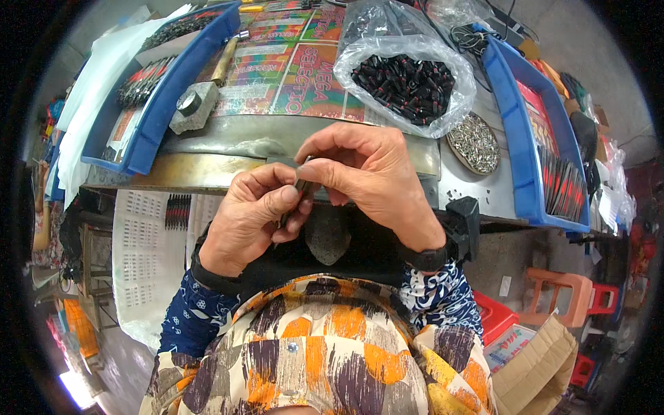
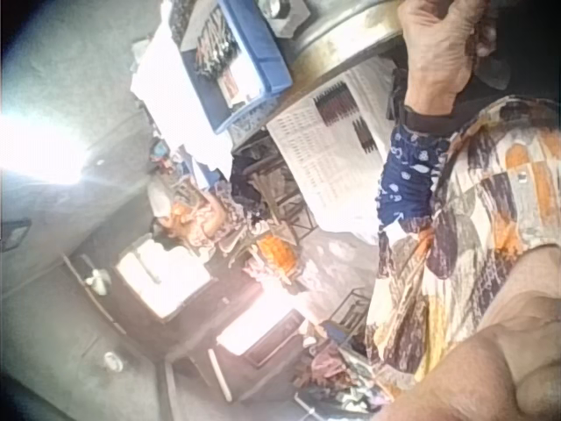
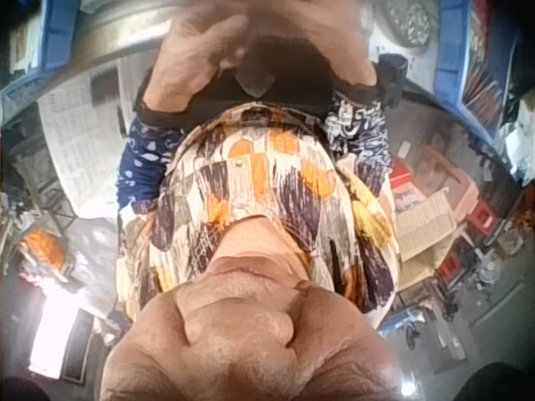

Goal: The person assembles small electronic components at a workbench. They pick up a red and black plastic housing, insert a metal piece, and attach a black cylindrical component. The person repeats this process with multiple similar items, placing finished assemblies into a blue tray.

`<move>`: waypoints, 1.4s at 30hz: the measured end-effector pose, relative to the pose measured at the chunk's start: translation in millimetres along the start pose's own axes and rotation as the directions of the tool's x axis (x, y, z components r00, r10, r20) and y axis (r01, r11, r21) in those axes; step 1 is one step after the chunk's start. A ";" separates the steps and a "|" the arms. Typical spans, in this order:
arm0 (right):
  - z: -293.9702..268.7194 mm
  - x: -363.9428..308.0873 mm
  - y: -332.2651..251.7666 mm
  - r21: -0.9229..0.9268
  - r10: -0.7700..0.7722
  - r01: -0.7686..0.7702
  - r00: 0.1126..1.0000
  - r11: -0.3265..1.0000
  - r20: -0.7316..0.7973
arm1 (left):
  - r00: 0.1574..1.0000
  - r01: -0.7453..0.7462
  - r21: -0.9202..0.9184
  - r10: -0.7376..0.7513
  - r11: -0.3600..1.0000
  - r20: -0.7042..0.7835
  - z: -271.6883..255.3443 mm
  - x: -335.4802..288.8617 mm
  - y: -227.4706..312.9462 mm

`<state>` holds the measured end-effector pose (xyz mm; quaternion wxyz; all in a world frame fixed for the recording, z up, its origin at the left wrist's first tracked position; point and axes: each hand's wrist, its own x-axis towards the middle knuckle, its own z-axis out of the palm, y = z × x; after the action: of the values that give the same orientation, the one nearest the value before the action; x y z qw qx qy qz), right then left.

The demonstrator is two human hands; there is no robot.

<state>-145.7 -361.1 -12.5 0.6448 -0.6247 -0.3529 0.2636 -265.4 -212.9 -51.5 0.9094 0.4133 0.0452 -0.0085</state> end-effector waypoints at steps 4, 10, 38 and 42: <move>-6.8 -3.3 0.0 0.113 -0.031 0.020 0.996 0.993 0.089 | 0.985 0.144 -0.157 -0.126 0.977 0.120 -0.6 -4.3 1.5; -14.6 -4.1 5.7 0.235 -0.046 -0.006 0.975 0.972 0.216 | 0.966 0.188 -0.216 -0.141 0.958 0.215 3.4 -4.4 0.9; -14.0 8.0 8.5 0.212 -0.154 0.127 0.981 0.969 0.120 | 0.994 0.052 0.096 -0.060 0.994 0.087 3.9 0.6 18.2; -14.4 9.5 11.1 0.255 -0.174 0.140 0.978 0.957 0.114 | 0.993 0.066 0.094 -0.074 0.993 0.093 1.8 0.0 18.3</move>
<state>-127.5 -361.8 -21.8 0.7106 -0.4907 -0.4091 0.2947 -264.3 -202.2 -36.5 0.8900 0.4514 0.0154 -0.0623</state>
